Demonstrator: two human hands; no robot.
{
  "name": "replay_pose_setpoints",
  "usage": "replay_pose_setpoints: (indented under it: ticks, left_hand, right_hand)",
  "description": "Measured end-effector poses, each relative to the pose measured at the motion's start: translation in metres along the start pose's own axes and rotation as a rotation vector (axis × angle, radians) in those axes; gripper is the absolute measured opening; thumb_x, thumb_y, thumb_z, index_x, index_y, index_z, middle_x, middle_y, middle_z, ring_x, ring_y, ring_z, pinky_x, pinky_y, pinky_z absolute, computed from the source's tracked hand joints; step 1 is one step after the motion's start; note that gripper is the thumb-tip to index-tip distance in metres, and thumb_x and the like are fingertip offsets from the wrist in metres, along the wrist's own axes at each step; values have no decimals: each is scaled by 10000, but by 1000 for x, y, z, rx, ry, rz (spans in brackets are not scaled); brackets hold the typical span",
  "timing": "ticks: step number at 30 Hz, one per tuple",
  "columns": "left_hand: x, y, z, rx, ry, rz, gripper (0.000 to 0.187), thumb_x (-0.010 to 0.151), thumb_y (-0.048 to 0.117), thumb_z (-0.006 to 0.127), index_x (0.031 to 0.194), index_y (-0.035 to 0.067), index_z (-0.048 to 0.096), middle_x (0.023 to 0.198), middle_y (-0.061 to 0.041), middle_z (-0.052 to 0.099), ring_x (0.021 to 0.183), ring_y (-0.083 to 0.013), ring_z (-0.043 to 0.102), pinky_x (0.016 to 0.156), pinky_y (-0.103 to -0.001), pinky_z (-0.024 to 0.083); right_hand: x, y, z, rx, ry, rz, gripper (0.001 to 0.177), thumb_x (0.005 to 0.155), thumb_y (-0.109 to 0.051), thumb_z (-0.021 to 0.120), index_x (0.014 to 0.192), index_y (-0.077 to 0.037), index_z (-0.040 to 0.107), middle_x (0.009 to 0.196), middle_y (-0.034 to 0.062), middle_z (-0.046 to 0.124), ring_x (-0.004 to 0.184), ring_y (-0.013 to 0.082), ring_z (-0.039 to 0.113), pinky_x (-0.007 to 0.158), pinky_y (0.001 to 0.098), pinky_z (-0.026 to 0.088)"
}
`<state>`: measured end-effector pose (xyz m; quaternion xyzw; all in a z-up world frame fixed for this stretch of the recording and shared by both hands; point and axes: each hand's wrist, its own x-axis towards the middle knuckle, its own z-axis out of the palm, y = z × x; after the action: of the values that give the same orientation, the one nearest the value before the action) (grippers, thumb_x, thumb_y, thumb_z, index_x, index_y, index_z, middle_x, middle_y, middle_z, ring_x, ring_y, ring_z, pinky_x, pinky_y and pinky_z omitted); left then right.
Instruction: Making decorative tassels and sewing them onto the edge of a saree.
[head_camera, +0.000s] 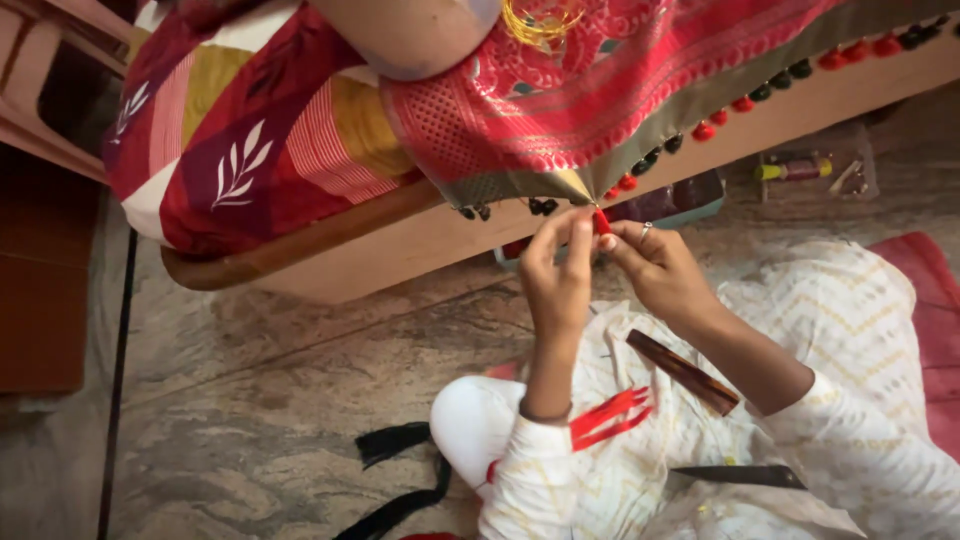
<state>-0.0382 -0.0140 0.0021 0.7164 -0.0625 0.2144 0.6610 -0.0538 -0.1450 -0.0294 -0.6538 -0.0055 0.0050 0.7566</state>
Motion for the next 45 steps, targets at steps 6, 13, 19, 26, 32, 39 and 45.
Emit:
replay_pose_setpoints:
  ticks: [6, 13, 19, 26, 32, 39, 45]
  left_hand:
    - [32, -8, -4, -521, -423, -539, 263, 1029, 138, 637, 1151, -72, 738, 1111, -88, 759, 935, -90, 676, 762, -203, 502]
    - [33, -22, 2, -516, -453, -472, 235, 1009, 99, 650, 1125, -85, 739, 1068, -142, 763, 974, -157, 715, 861, -276, 568]
    - [36, -20, -4, -573, -470, -461, 227, 1014, 102, 645, 1102, -80, 748, 1039, -149, 770, 967, -191, 739, 932, -313, 587]
    - [37, -8, -5, -513, -476, -383, 177, 983, 93, 708, 1048, -60, 770, 1032, -89, 781, 954, -111, 719, 904, -243, 562]
    - [39, 20, -9, -64, -391, -194, 191, 962, 163, 746, 1014, -11, 802, 838, 20, 730, 757, -7, 591, 678, -209, 474]
    - [41, 33, -13, 193, -326, -1, 182, 925, 185, 777, 939, 4, 796, 721, -11, 723, 658, -35, 584, 631, -228, 474]
    - [37, -1, -14, -156, -426, -183, 223, 998, 168, 693, 1045, -33, 780, 979, -34, 788, 880, -52, 665, 824, -224, 535]
  right_hand:
    - [4, 8, -10, 81, -77, -100, 212, 1086, -139, 549, 1123, 17, 688, 1044, -12, 709, 1004, 51, 614, 924, 231, 494]
    - [1, 51, -33, -239, -107, -98, 258, 1023, -160, 584, 1203, -5, 684, 1078, 77, 724, 987, 163, 651, 877, 318, 518]
    - [-60, 212, -95, -1221, -289, 138, 446, 793, -249, 742, 1212, -111, 678, 999, 189, 728, 972, 383, 689, 879, 479, 539]
    - [-32, 195, -129, -1182, -56, 205, 289, 848, -299, 760, 1055, -99, 733, 846, 167, 746, 754, 355, 716, 725, 491, 576]
    - [7, -18, -112, -250, 106, 492, 370, 890, -196, 747, 1239, -80, 698, 889, 87, 764, 584, 152, 651, 544, 320, 527]
    - [19, -96, -93, 8, -104, 521, 386, 944, -149, 665, 1314, -54, 719, 748, 28, 659, 484, 34, 505, 403, 200, 382]
    - [15, -107, -89, -249, -261, 633, 380, 905, -243, 656, 1277, -187, 718, 613, 17, 615, 391, 87, 451, 335, 269, 311]
